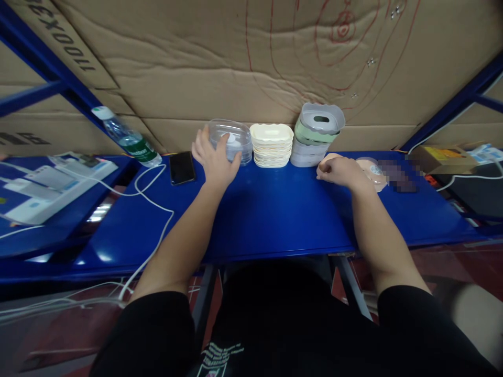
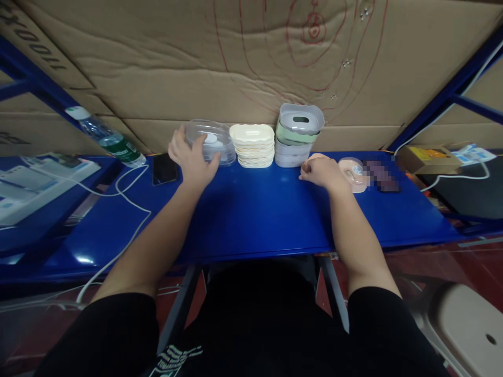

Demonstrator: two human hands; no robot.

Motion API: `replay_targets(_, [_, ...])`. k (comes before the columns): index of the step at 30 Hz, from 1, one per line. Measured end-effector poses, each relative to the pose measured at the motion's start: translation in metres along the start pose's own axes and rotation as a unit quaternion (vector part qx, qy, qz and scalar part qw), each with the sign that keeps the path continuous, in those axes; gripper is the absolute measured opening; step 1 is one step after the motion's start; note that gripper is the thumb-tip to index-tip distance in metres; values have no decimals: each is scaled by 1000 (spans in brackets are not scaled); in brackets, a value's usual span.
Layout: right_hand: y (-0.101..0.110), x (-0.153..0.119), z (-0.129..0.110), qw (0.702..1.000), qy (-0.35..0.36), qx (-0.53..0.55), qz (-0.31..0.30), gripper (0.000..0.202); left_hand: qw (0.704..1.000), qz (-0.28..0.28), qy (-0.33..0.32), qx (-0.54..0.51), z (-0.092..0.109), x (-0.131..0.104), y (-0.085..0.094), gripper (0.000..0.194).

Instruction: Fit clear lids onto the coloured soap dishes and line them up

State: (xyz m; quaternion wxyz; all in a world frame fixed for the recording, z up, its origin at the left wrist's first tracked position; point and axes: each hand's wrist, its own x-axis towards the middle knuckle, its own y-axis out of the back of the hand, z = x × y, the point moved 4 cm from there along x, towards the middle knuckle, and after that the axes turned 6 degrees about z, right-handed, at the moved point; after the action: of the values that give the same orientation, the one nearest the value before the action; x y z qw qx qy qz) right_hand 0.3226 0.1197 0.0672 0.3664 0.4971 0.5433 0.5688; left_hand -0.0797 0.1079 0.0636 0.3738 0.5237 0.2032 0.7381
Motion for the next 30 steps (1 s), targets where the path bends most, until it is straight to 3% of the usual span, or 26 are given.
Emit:
replay_targets(8, [7, 1, -32, 995, 60, 59, 57, 22, 992, -11, -128, -20, 46, 7, -7, 59])
replay_targets(15, [-1, 3, -45, 986, 100, 123, 55, 26, 985, -41, -159, -48, 48, 33, -20, 34])
replay_targets(20, [-1, 3, -43, 984, 96, 136, 71, 29, 983, -47, -166, -62, 49, 41, -10, 33])
replay_targets(24, [1, -1, -47, 970, 85, 205, 101, 41, 983, -11, -157, -90, 51, 31, 9, 41])
replay_targets(27, [5, -4, -52, 949, 64, 278, 136, 67, 982, 17, -127, -136, 46, 12, 17, 41])
replay_targets(30, [4, -5, -58, 928, 66, 344, 125, 85, 961, -40, -108, -252, 39, -10, 7, 39])
